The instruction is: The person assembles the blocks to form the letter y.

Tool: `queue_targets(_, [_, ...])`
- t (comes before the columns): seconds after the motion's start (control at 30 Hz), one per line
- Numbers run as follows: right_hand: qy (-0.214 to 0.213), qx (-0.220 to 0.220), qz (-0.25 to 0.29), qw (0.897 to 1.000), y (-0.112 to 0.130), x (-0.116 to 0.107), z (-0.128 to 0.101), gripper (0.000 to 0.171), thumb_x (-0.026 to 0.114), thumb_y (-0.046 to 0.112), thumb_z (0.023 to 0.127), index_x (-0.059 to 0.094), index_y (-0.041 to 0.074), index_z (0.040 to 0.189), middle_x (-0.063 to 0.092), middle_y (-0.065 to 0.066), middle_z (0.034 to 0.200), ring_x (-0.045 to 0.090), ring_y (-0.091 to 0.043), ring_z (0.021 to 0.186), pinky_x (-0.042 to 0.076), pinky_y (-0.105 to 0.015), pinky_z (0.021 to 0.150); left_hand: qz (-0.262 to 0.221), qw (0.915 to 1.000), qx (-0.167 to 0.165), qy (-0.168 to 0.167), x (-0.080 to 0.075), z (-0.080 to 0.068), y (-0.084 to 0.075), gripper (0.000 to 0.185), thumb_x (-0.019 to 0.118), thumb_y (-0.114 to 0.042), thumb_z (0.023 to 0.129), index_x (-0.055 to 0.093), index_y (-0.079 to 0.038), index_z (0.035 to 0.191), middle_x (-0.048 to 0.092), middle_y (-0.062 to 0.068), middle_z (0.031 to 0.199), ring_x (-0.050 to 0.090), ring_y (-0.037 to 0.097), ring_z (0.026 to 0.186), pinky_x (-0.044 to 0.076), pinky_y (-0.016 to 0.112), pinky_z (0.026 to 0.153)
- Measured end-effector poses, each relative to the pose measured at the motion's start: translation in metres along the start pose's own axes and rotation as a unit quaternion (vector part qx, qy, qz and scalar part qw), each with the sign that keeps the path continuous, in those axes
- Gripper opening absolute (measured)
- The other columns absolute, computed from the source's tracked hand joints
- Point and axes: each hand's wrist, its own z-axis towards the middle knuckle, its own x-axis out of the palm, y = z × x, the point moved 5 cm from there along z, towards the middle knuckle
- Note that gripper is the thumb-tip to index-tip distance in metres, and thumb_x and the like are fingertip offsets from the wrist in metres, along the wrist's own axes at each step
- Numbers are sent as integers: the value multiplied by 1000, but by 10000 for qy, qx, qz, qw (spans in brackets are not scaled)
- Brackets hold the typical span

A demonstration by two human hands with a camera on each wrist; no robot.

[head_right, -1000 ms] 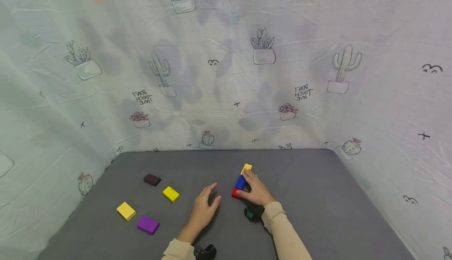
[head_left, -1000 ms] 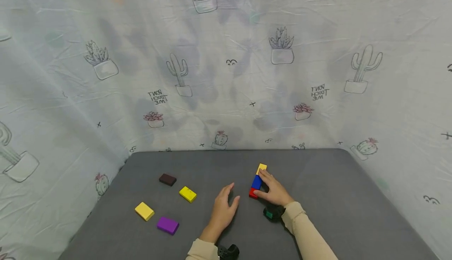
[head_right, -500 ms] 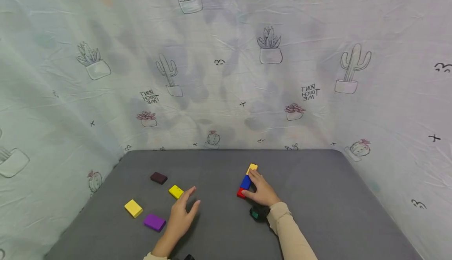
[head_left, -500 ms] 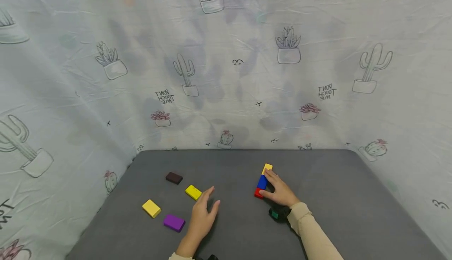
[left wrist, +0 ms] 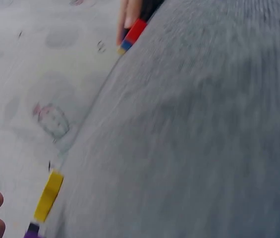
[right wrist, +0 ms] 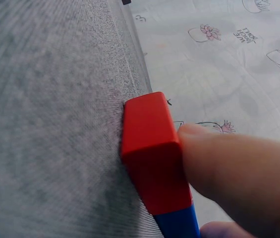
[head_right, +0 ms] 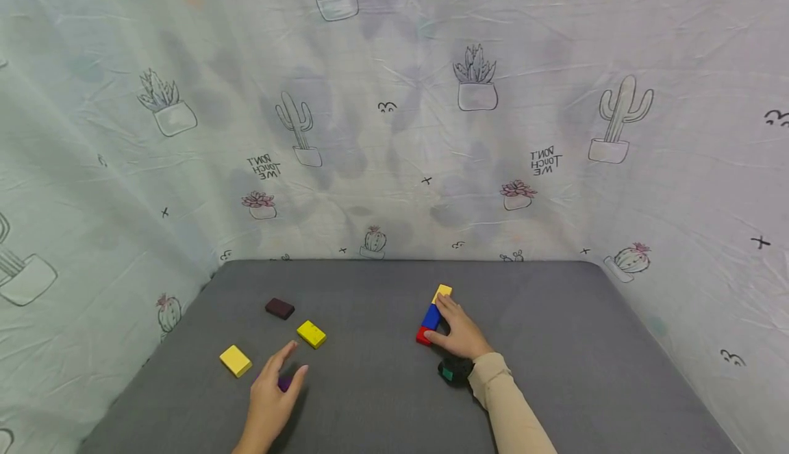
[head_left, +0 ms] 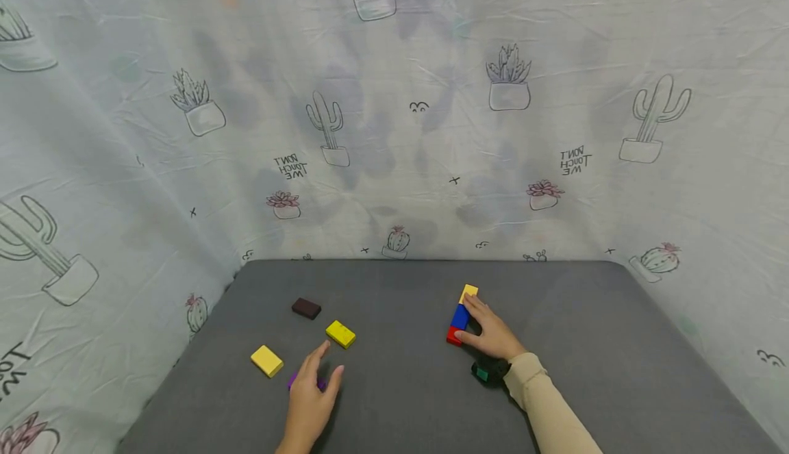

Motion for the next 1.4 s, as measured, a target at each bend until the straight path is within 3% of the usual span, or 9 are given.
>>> queue_targets(0.23, [-99, -1, -70, 9999, 0, -5, 1, 80, 64, 44, 86, 33, -1, 146, 26, -19, 154, 21, -41, 142, 24, -61, 111, 125, 9985, -531, -55, -14, -1, 18, 58, 76, -16, 81, 51, 4, 129, 57, 22, 125, 54, 39, 117, 43, 54, 95])
queue_targets(0.43, [41, 24, -80, 10000, 1, 0, -1, 82, 63, 46, 87, 32, -1, 146, 24, -18, 155, 18, -40, 143, 22, -60, 112, 449, 9927, -1018, 463, -18, -6, 30, 66, 73, -24, 84, 44, 8, 134, 52, 30, 127, 50, 48, 118, 43, 60, 94])
queue_targets(0.6, [-23, 52, -56, 10000, 1, 1, -2, 81, 64, 44, 86, 33, -2, 145, 25, -18, 154, 19, -39, 143, 21, -59, 112, 652, 9849, -1288, 956, -16, -7, 37, 71, 70, -32, 86, 41, 9, 135, 50, 30, 128, 49, 47, 120, 42, 59, 97])
queue_targets(0.87, [-85, -11, -83, 9999, 2, 1, -1, 81, 64, 45, 86, 34, -2, 145, 27, -19, 154, 21, -40, 142, 25, -61, 110, 798, 9836, -1300, 966, -19, -8, 45, 72, 72, -29, 84, 40, 13, 134, 48, 34, 128, 47, 50, 119, 42, 60, 96])
queue_targets(1.13, [-23, 67, 0, 10000, 2, 2, -1, 81, 64, 45, 86, 32, 0, 146, 25, -17, 155, 19, -39, 143, 24, -61, 111, 991, 9676, -1542, 1737, -22, -11, 53, 85, 70, -43, 83, 35, 9, 139, 42, 33, 136, 42, 50, 125, 38, 61, 100])
queue_targets(1.4, [-6, 81, -36, 10000, 1, 2, 0, 81, 64, 45, 87, 32, 1, 146, 24, -17, 155, 19, -40, 143, 24, -61, 110, 1011, 9644, -1386, 2010, -22, -12, 56, 86, 71, -46, 81, 37, 9, 138, 40, 33, 138, 41, 50, 125, 38, 61, 99])
